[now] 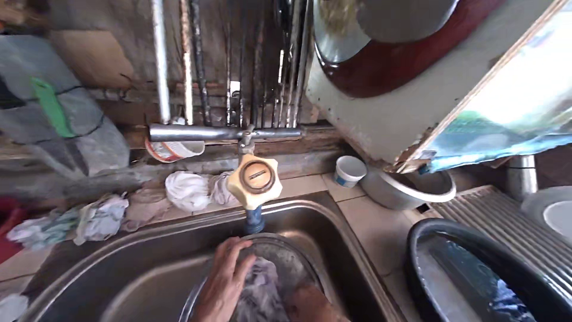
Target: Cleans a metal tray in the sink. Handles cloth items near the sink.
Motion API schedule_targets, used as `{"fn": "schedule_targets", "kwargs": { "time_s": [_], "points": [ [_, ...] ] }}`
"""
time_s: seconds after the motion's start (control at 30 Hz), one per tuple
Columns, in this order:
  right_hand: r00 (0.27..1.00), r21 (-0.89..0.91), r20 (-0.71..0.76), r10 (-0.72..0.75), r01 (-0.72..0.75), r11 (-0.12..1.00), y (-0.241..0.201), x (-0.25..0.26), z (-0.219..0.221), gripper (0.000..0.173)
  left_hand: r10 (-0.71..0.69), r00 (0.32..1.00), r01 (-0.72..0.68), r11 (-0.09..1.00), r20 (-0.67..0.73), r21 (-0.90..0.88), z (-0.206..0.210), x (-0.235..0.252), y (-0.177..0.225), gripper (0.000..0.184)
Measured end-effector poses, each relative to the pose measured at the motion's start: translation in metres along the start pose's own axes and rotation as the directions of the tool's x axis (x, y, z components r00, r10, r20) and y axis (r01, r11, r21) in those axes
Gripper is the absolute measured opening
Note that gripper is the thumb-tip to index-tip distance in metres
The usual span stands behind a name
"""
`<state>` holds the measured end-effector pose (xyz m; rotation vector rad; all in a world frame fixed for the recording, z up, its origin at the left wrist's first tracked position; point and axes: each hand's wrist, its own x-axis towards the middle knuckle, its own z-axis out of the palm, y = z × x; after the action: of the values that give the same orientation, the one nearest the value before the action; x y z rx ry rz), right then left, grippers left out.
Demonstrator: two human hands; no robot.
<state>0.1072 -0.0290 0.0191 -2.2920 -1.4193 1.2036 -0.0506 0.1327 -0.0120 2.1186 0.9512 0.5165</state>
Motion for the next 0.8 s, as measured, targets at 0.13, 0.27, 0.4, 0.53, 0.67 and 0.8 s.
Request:
{"fn": "schedule_targets", "kwargs": {
  "time_s": [0.13,0.27,0.4,0.53,0.67,0.8],
  "points": [
    [0.971,-0.128,-0.229,0.06,-0.091,0.988,-0.031,0.025,-0.008,0.05,-0.206,0.917,0.122,0.96,0.341,0.253,0.016,-0.04,0.007,0.071],
    [0.993,-0.256,-0.121,-0.013,-0.018,0.967,-0.029,0.058,0.03,0.056,-0.265,0.817,0.083,0.933,0.512,0.351,0.044,-0.068,0.004,0.069],
    [0.986,-0.372,-0.134,-0.1,0.043,0.927,-0.008,0.06,0.063,0.046,-0.524,0.583,0.231,0.839,0.621,0.492,0.03,-0.058,0.005,0.047],
    [0.999,-0.011,0.013,0.052,-0.052,0.999,-0.014,0.063,0.024,0.042,-0.216,0.845,0.174,0.976,0.489,0.129,0.018,-0.023,0.013,0.085],
    [0.915,0.462,-0.196,-0.354,0.404,0.789,-0.019,0.027,-0.028,0.025,0.025,0.917,0.089,0.959,0.398,-0.267,0.022,-0.015,-0.023,0.099],
    [0.937,0.91,-0.332,-0.109,0.349,0.226,-0.011,0.007,-0.034,0.023,-0.143,0.938,0.234,0.933,0.315,-0.273,0.014,-0.025,-0.037,0.063]
  ]
}}
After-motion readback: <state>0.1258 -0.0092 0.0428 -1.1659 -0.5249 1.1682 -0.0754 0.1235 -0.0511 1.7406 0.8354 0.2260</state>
